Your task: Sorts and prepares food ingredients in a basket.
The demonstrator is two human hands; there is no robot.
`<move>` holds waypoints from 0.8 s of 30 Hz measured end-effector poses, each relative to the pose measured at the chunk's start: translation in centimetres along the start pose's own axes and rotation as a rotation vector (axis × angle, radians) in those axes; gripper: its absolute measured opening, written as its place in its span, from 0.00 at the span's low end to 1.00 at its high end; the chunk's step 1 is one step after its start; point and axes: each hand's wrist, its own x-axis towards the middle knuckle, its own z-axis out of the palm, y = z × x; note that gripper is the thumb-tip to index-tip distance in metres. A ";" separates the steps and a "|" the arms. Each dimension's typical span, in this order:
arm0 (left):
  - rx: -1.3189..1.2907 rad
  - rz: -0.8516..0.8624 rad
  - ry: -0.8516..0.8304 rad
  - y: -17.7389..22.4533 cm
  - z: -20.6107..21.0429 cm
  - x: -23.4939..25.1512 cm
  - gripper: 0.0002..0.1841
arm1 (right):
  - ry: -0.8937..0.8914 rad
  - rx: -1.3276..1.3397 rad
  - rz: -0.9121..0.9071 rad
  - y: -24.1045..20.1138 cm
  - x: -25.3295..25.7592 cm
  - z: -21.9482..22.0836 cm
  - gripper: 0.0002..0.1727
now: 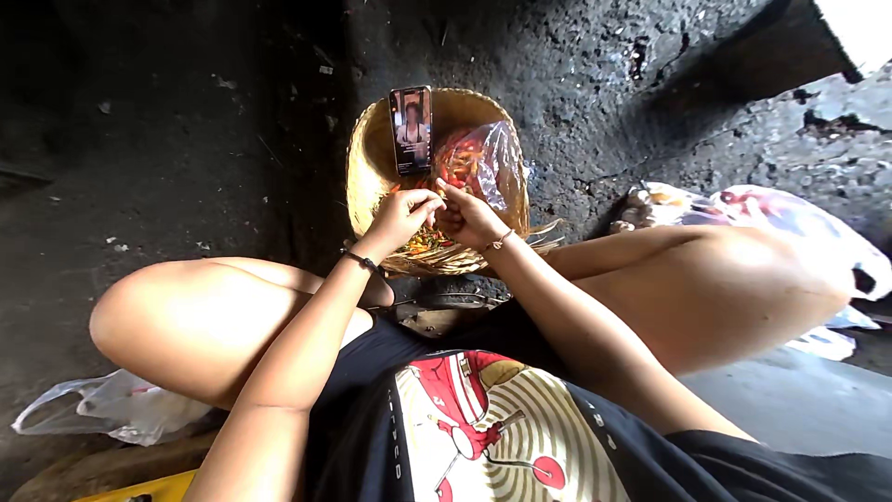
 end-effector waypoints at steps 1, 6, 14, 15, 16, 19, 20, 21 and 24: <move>-0.004 -0.015 0.016 0.2 -0.1 0.1 0.11 | 0.038 0.026 -0.005 0.0 0.1 -0.1 0.24; 0.318 -0.344 -0.061 1.2 -2.4 0.0 0.15 | 0.278 -0.343 -0.085 -1.0 0.6 -0.9 0.15; 0.656 -0.409 -0.201 0.1 -1.5 -0.2 0.14 | 0.194 -1.591 -0.066 1.8 1.4 -1.0 0.17; 0.656 -0.407 -0.201 0.1 -1.4 -0.1 0.14 | 0.209 -1.676 -0.013 2.0 1.4 -0.6 0.18; 0.655 -0.406 -0.202 0.1 -1.3 -0.1 0.14 | 0.222 -1.744 0.033 2.2 1.4 -0.3 0.19; 0.637 -0.384 -0.174 0.0 -1.0 0.0 0.14 | 0.236 -1.842 0.092 2.4 1.8 -0.2 0.20; 0.628 -0.374 -0.165 0.0 -0.9 0.1 0.14 | 0.235 -1.866 0.077 2.5 1.9 -0.2 0.19; 0.620 -0.365 -0.155 -0.2 -0.8 0.1 0.14 | 0.237 -1.895 0.049 2.7 1.9 -0.2 0.17; 0.618 -0.331 -0.137 -0.9 -0.5 0.1 0.16 | 0.245 -1.928 0.012 3.0 2.0 0.1 0.15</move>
